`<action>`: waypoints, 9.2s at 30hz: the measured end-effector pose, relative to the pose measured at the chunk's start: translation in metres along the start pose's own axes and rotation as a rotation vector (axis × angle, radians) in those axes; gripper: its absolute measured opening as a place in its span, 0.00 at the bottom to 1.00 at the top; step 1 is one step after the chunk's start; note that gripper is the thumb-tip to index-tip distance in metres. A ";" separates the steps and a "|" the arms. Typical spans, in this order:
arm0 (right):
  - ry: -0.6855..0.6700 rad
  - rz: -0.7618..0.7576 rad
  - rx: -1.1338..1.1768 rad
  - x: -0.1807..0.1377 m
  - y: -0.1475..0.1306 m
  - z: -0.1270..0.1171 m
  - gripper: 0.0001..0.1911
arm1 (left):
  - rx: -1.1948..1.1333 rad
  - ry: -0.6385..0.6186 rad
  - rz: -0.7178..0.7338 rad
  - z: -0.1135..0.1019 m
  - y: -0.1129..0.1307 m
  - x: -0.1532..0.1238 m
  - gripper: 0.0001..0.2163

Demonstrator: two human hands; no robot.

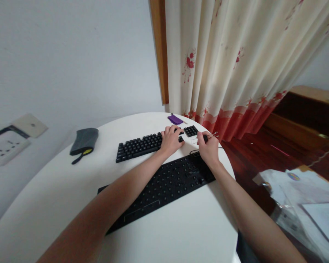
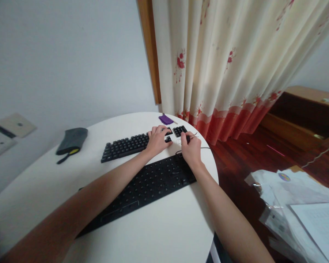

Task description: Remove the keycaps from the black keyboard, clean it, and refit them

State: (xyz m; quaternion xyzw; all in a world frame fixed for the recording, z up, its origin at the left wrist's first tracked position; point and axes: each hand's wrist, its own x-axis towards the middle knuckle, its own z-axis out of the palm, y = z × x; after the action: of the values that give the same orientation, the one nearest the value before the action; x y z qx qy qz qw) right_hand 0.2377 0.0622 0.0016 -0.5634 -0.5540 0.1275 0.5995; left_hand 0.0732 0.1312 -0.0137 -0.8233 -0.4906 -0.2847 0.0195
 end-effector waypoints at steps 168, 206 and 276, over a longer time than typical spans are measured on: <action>0.014 0.011 -0.043 -0.006 0.004 -0.008 0.20 | -0.090 -0.022 -0.054 -0.033 -0.019 0.041 0.12; 0.017 0.028 -0.047 -0.006 -0.001 -0.010 0.20 | -0.077 -0.331 0.088 -0.014 -0.028 0.022 0.17; -0.256 0.362 0.078 -0.079 0.011 -0.100 0.22 | -0.135 -0.025 0.357 0.002 -0.001 0.015 0.10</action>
State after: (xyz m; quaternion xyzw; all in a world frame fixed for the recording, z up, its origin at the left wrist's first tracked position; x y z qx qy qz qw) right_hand 0.2959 -0.0487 -0.0240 -0.6091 -0.5102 0.3249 0.5129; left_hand 0.0785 0.1439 -0.0081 -0.9001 -0.3169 -0.2989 0.0084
